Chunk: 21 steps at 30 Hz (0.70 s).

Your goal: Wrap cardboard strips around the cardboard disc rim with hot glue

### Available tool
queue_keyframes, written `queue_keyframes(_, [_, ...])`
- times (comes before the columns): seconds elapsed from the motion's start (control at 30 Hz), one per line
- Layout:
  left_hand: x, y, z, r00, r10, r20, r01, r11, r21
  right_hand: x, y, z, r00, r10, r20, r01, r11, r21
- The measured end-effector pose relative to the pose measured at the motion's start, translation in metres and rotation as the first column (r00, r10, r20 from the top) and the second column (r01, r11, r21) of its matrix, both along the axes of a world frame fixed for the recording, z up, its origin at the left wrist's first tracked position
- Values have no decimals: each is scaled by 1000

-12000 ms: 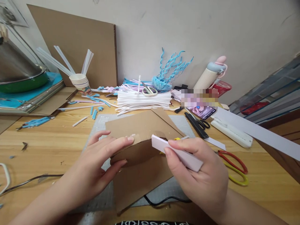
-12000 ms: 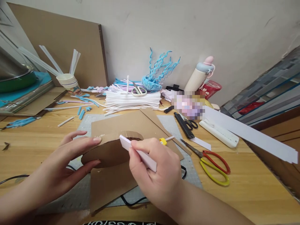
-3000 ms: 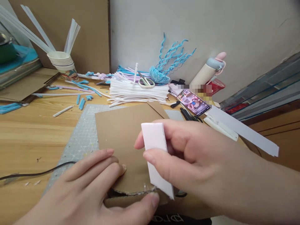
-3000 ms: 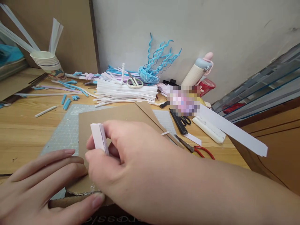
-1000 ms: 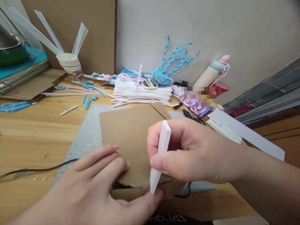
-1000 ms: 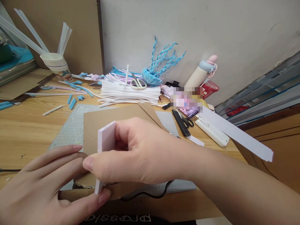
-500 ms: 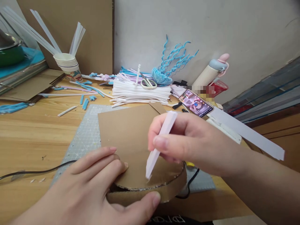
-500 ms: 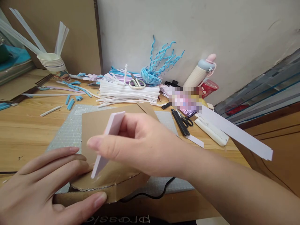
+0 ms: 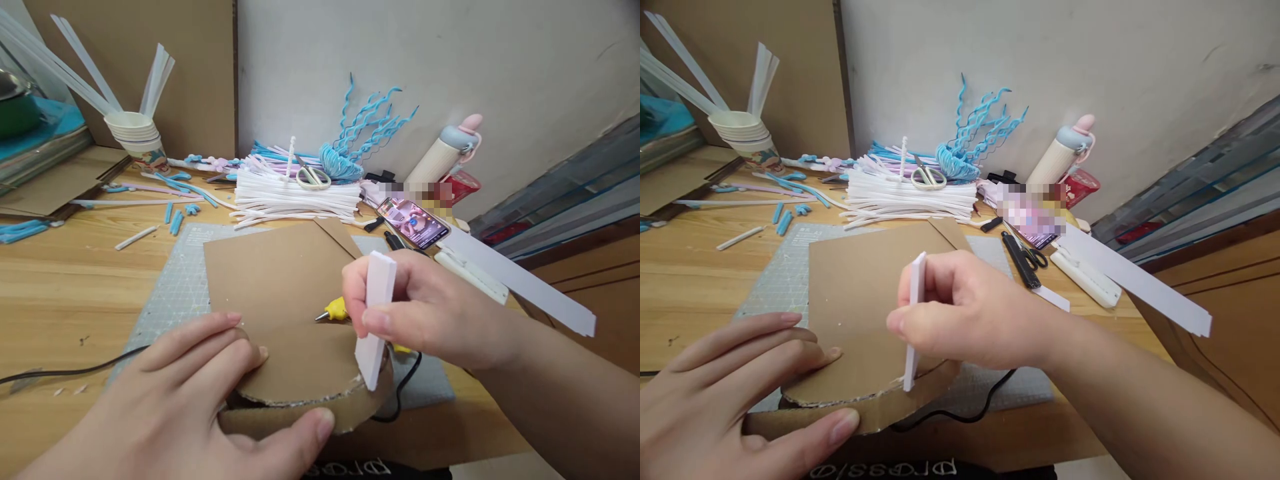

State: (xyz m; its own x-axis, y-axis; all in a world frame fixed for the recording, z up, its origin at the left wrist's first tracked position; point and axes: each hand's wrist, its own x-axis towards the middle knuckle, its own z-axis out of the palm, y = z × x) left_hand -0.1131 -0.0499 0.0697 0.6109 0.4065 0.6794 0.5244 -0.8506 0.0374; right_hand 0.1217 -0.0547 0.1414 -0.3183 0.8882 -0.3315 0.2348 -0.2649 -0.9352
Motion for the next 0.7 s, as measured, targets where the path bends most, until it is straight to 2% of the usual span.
queue_keyframes(0.13, [-15, -4, -21, 998, 61, -28, -65, 985, -159, 11, 2, -3, 997, -43, 66, 39, 998, 58])
queue_keyframes(0.23, [-22, -7, -31, 997, 77, 10, -73, 971, -229, 12, 5, -8, 987, -122, -102, 130, 989, 76])
queue_keyframes(0.3, [-23, -8, -32, 997, 70, 27, -62, 970, -236, 10, 5, -10, 960, -157, -233, 170, 985, 39])
queue_keyframes(0.37, [-23, -8, -31, 998, 61, 12, -57, 972, -229, 5, 2, -10, 953, -137, -272, 149, 988, 24])
queue_keyframes(0.53, [-27, -6, -32, 998, 61, 8, -57, 968, -243, 1, -6, -6, 984, -42, -175, 53, 997, 56])
queue_keyframes(0.63, [-30, -4, -31, 998, 35, -58, -48, 967, -250, 7, -4, -8, 992, -45, -118, 55, 995, 87])
queue_keyframes(0.7, [-33, -1, -29, 994, 0, -113, -21, 983, -182, 16, -1, -14, 993, -85, -83, 93, 991, 92])
